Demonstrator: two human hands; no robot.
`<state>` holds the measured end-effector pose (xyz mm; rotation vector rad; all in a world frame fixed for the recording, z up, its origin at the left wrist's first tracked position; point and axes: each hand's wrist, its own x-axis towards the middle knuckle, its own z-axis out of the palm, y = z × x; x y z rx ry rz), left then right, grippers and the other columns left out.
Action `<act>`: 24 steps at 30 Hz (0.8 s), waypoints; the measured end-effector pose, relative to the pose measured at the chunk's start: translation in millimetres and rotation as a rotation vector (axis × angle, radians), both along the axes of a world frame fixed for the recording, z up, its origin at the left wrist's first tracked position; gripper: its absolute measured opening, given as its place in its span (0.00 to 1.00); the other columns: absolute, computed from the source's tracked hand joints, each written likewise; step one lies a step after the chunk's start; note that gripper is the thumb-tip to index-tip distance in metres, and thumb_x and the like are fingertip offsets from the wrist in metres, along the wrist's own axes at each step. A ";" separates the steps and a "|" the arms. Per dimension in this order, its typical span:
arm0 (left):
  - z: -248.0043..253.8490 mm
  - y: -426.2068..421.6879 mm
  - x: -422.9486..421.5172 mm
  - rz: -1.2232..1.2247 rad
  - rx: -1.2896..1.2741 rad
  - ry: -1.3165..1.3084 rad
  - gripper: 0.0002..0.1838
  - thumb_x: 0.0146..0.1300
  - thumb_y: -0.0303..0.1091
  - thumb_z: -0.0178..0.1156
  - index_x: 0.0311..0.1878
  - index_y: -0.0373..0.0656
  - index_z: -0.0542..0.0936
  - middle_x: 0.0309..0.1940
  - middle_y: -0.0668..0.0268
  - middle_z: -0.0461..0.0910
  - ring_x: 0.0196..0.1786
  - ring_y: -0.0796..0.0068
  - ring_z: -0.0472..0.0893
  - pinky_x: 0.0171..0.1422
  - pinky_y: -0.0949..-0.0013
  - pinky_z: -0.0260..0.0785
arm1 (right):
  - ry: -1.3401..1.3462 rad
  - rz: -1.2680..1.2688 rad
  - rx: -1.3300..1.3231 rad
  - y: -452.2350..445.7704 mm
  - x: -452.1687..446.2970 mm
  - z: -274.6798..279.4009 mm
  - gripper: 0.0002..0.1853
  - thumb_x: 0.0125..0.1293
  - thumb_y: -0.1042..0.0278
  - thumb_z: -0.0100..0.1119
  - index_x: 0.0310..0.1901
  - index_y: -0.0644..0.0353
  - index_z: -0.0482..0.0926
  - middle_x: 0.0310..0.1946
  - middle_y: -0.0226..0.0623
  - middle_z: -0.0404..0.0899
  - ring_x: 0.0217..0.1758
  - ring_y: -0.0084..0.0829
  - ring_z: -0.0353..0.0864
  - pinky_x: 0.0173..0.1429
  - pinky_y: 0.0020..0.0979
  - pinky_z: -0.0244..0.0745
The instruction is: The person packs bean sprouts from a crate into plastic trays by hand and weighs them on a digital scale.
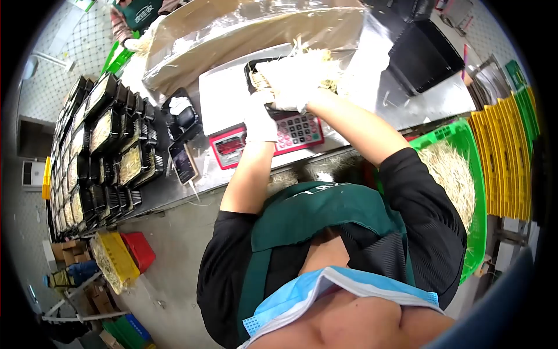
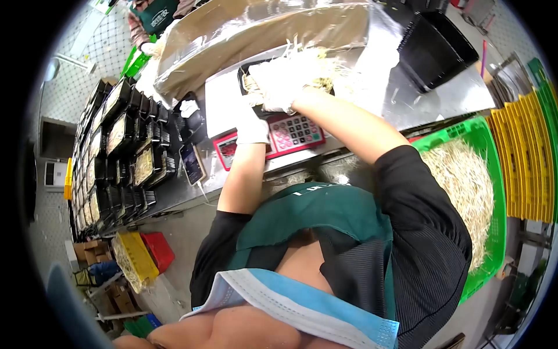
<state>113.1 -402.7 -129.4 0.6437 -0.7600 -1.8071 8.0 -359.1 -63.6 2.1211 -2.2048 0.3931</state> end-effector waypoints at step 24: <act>55.8 -15.4 -13.9 -0.205 -1.326 -1.322 0.28 0.50 0.44 0.65 0.52 0.38 0.77 0.47 0.56 0.78 0.51 0.59 0.76 0.58 0.60 0.66 | 0.141 -0.957 0.085 213.5 -340.1 -3.3 0.34 0.63 0.37 0.51 0.58 0.60 0.72 0.53 0.47 0.76 0.56 0.47 0.75 0.59 0.40 0.70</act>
